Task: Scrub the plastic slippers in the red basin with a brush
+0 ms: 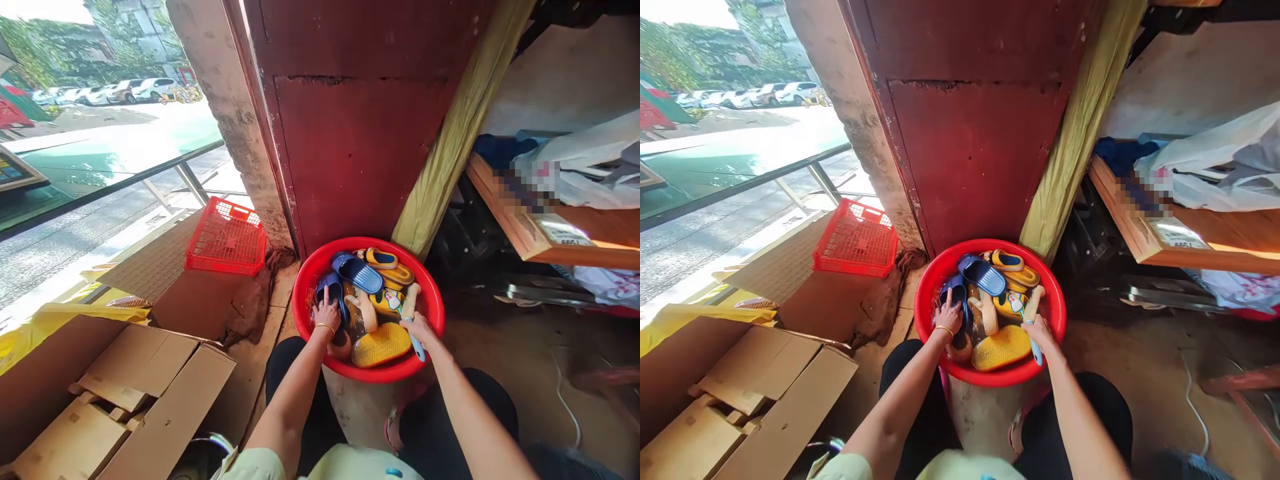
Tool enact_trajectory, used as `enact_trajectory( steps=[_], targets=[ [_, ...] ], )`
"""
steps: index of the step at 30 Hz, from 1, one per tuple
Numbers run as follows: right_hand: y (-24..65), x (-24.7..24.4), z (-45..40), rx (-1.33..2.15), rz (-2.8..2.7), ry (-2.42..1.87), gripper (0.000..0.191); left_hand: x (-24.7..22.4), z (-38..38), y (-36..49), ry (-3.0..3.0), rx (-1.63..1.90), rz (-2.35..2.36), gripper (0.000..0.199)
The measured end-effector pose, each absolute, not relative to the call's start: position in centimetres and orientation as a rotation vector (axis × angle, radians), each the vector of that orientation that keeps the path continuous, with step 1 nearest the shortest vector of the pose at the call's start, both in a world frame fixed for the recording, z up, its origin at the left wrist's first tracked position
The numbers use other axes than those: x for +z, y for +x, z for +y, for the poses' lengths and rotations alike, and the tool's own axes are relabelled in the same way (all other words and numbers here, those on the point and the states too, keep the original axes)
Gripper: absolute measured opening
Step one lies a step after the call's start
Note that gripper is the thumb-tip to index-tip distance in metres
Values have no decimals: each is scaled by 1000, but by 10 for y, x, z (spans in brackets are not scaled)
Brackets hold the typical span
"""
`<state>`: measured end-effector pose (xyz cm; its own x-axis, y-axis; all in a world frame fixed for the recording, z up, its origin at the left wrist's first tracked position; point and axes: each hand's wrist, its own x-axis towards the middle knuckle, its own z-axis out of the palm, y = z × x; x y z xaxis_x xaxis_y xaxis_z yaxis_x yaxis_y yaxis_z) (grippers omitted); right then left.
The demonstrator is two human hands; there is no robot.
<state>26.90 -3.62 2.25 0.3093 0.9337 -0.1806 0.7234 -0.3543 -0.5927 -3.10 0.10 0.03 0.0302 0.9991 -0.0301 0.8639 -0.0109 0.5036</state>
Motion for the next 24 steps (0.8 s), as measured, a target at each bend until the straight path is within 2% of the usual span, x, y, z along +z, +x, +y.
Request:
enact_trajectory(
  steps=[3,5,10,14,16,20,24],
  targets=[
    [271,17,-40,854,-1312,-2124,35,12,-9,-24,1953,718,1822,29],
    [270,13,-43,935,-1215,-2049,38,19,-17,-18,2023,870,1596,33],
    [252,8,-54,1097,-1012,-1823,38,21,-42,0,2106,735,884,55],
    [236,6,-64,1148,-936,-1705,36,10,-53,14,2159,577,1009,80],
    [231,6,-67,1160,-920,-1658,38,5,-54,20,2174,477,1129,73],
    [230,10,-70,1157,-913,-1612,41,3,-50,25,2110,453,1237,36],
    [230,11,-73,1079,-891,-1642,38,9,-42,15,1930,668,1115,26]
  ],
)
